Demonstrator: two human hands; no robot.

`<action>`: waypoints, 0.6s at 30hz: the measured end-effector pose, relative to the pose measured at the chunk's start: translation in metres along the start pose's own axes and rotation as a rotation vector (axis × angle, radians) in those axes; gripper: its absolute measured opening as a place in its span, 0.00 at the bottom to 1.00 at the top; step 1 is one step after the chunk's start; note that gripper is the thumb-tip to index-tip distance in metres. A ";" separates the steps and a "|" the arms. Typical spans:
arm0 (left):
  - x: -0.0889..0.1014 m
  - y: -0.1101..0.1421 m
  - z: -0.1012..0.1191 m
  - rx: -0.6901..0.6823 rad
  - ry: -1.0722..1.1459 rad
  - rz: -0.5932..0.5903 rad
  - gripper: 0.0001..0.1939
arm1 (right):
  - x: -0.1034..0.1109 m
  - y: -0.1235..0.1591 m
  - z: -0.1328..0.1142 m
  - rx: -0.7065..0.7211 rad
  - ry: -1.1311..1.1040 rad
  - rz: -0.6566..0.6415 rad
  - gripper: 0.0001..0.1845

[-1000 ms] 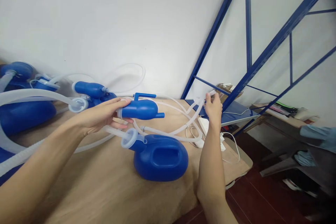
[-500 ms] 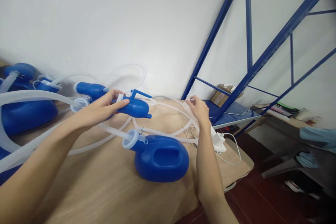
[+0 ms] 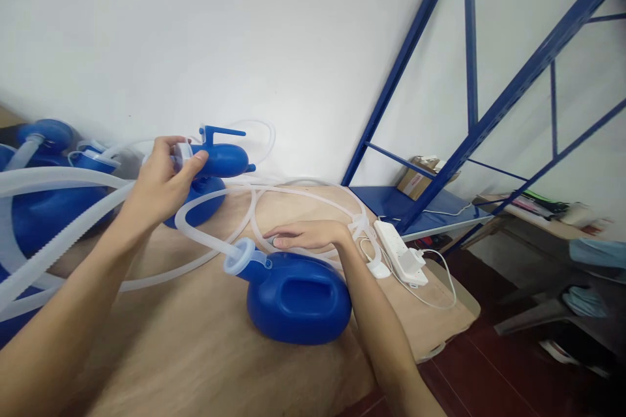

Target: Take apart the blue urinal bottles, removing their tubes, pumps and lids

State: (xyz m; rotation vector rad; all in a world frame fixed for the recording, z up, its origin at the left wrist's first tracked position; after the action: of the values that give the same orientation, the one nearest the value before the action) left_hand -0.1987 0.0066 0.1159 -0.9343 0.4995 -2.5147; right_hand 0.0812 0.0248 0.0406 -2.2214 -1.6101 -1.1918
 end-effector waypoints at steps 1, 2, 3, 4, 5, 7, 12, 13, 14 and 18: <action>-0.002 0.001 0.001 0.013 -0.008 -0.011 0.34 | -0.004 0.000 -0.016 0.066 0.018 0.029 0.30; -0.003 0.002 0.003 0.027 -0.023 -0.020 0.33 | -0.008 0.000 -0.030 0.113 0.047 0.050 0.30; -0.005 0.003 0.004 0.032 -0.041 -0.029 0.33 | -0.013 0.001 -0.042 0.142 0.085 0.058 0.32; -0.006 0.004 0.005 0.029 -0.054 -0.039 0.33 | -0.019 0.001 -0.052 0.156 0.134 0.059 0.36; -0.008 0.004 0.005 0.028 -0.052 -0.053 0.34 | -0.024 0.000 -0.059 0.159 0.188 0.056 0.40; -0.012 0.004 0.003 0.036 -0.007 -0.089 0.34 | -0.033 -0.004 -0.067 0.150 0.283 0.042 0.48; -0.022 0.006 0.001 0.053 0.139 -0.163 0.32 | -0.040 -0.013 -0.066 0.193 0.288 -0.015 0.49; -0.023 0.008 0.002 0.046 0.153 -0.169 0.32 | -0.041 -0.013 -0.067 0.215 0.283 -0.016 0.49; -0.023 0.009 0.004 0.042 0.165 -0.169 0.32 | -0.043 -0.012 -0.069 0.244 0.284 -0.020 0.49; -0.024 0.012 0.006 0.025 0.205 -0.181 0.32 | -0.056 -0.011 -0.080 0.366 0.324 -0.052 0.48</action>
State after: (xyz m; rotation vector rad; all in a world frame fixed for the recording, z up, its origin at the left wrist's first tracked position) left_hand -0.1749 0.0072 0.1015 -0.7463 0.4622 -2.7914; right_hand 0.0248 -0.0546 0.0541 -1.6783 -1.6056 -1.0947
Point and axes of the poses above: each hand's wrist, its own y-axis away from the middle knuckle, its own x-axis out of the back of the hand, z = x × y, the point moved 5 cm from there along -y, towards the middle knuckle, and after that the axes turned 5 degrees about -z, right-handed, at the moved point
